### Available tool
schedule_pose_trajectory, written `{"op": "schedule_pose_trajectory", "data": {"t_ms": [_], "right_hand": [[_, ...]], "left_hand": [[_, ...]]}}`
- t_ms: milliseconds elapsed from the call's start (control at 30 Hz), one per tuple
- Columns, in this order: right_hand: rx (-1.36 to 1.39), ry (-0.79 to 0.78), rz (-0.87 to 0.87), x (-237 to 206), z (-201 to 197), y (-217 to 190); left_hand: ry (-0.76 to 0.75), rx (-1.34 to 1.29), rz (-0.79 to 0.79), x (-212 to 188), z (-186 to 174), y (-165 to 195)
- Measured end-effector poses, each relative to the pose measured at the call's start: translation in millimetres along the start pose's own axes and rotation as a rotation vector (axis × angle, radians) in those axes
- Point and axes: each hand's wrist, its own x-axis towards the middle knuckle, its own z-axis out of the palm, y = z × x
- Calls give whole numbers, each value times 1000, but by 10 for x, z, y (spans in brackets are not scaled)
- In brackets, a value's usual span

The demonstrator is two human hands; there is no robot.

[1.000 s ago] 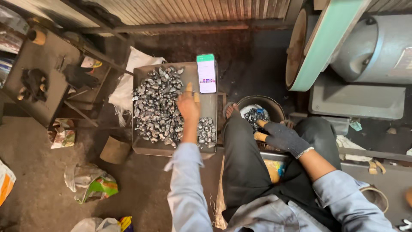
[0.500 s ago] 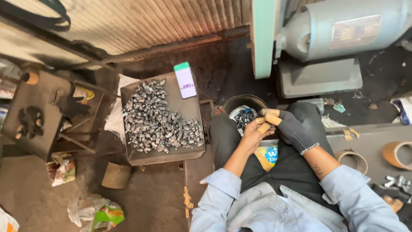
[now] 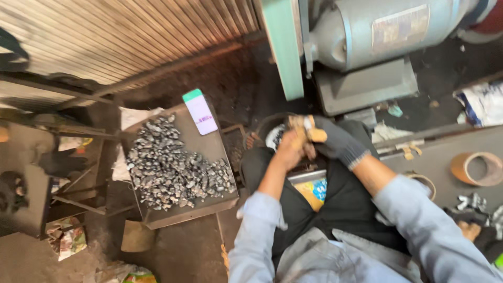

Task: The person sits on the floor and grinds small metal castings one at a time against a running bench grinder, producing sparks, then places the finished piece into a tray filled with similar ground pieces and picks up the next rough piece from a container.

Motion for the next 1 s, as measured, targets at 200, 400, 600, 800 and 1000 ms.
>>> {"op": "schedule_pose_trajectory", "data": {"t_ms": [200,400,600,800,1000], "right_hand": [[-294,404,-16,670,-100,7],[-220,609,149,829,-142,77],[-1212,192,-524,22,336,-531],[-1551,363,-417,-159,374,-349],[140,389,66,13,5,124]], "left_hand": [[331,-580,5,675,-135,44],[518,-611,18,658,-333,-114],[106,579,-25,56,-357,453],[387,1248,431,-231,204,344],[596,1106,552,-124,409,28]]}}
